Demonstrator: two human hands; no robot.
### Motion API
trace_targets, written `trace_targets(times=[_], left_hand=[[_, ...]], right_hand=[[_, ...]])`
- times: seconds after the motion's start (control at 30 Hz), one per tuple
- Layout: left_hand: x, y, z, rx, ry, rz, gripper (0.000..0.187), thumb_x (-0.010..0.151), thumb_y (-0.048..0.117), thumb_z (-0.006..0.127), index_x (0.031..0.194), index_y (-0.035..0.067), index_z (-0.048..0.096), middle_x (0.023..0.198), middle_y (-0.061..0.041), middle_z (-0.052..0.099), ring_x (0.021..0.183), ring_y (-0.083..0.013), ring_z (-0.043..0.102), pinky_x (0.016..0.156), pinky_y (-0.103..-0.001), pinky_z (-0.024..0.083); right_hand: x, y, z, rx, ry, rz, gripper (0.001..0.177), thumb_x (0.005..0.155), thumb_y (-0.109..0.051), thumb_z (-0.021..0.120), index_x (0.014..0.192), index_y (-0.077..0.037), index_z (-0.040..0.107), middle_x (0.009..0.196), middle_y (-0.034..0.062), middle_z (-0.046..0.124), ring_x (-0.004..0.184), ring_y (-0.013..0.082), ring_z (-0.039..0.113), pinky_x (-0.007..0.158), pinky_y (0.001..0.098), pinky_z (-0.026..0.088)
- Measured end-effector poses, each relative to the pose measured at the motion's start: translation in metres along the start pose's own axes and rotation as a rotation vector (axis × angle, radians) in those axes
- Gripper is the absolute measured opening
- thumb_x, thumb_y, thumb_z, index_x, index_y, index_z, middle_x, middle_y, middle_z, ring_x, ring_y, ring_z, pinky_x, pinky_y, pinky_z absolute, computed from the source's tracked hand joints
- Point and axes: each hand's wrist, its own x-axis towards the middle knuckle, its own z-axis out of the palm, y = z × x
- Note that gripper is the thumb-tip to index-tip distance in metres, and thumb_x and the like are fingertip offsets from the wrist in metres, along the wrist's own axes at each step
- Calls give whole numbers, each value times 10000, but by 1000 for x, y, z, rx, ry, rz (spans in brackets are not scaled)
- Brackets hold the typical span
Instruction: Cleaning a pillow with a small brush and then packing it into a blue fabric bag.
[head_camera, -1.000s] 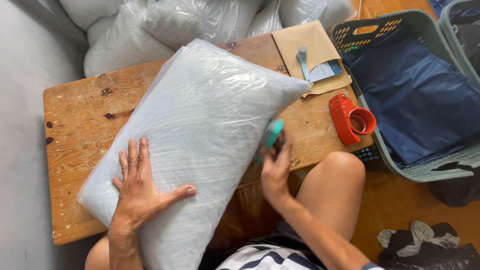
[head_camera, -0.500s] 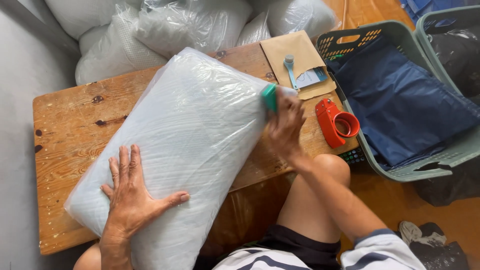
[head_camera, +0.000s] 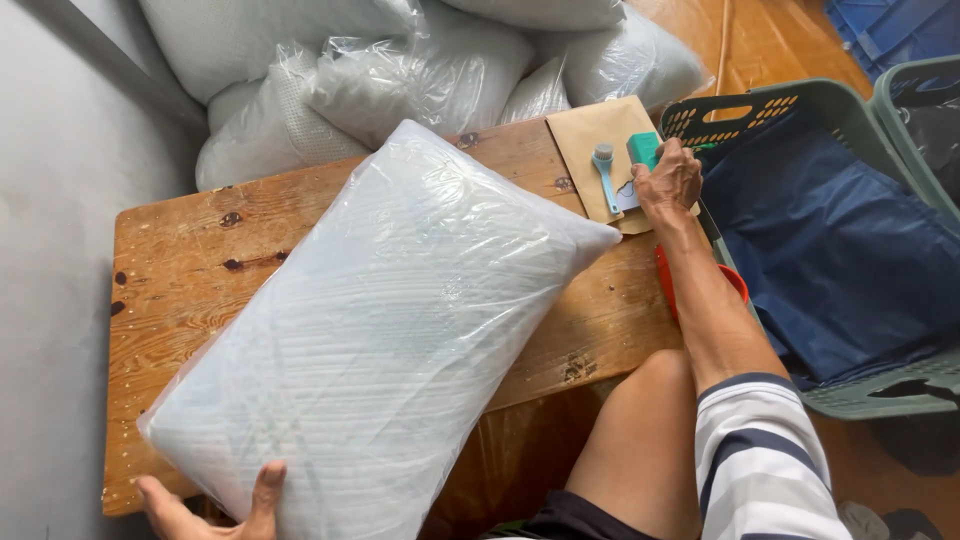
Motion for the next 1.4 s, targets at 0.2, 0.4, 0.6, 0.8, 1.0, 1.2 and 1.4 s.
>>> trace_targets(times=[0.2, 0.4, 0.6, 0.8, 1.0, 1.2, 1.4], left_hand=[[-12, -76, 20, 244, -250, -372, 1114, 833, 750, 482, 1655, 1, 416, 1064, -329, 619, 915, -477, 598, 837, -463, 446], [7, -25, 5, -42, -183, -373, 1068, 704, 574, 644, 1654, 134, 436, 1119, -334, 440, 1026, -500, 569, 948, -464, 446], [46, 18, 7, -229, -262, -322, 1050, 700, 395, 699, 1635, 59, 363, 1420, -216, 564, 1272, -316, 535, 1018, -371, 424], [93, 15, 24, -383, -445, -358, 1013, 728, 349, 655, 1603, 15, 271, 1544, -208, 442, 1370, -280, 451, 1123, -384, 368], [128, 8, 43, -381, -564, -374, 1098, 708, 406, 623, 1617, 15, 149, 1632, -246, 317, 1439, -364, 412, 1149, -492, 392], [162, -33, 84, -510, -550, -139, 834, 946, 240, 613, 1608, -74, 213, 1593, -294, 364, 1380, -321, 435, 1111, -409, 389], [183, -66, 111, -466, -705, -30, 798, 1003, 444, 553, 1666, 32, 387, 1353, -179, 533, 1096, -280, 515, 859, -378, 428]], right_hand=[[16, 2, 24, -7, 54, -54, 443, 778, -357, 885, 1044, -78, 666, 1031, 223, 674, 941, 426, 640, 730, 530, 535], [13, -7, 18, -8, -74, 27, 458, 792, -372, 821, 1115, -63, 724, 1019, 214, 730, 952, 422, 681, 660, 551, 552], [24, -25, 12, 70, 204, -94, 416, 805, -239, 846, 1105, -49, 629, 1037, 223, 655, 961, 406, 609, 822, 495, 490], [8, -49, -2, 5, -272, 127, 673, 894, -591, 737, 1365, -126, 615, 1334, 246, 482, 1275, 470, 413, 998, 636, 381], [-73, -161, -131, 411, -794, 128, 1062, 718, -857, 188, 1348, -169, 695, 1131, 116, 699, 935, 204, 563, 767, 346, 454], [-88, -179, -145, 561, -856, 103, 844, 793, -760, 324, 1312, -173, 639, 1356, 35, 665, 1228, 222, 605, 1048, 383, 419], [-69, -98, -107, 766, -639, 42, 843, 872, -561, 628, 1469, 14, 473, 1555, 174, 477, 1438, 285, 477, 1122, 363, 435]])
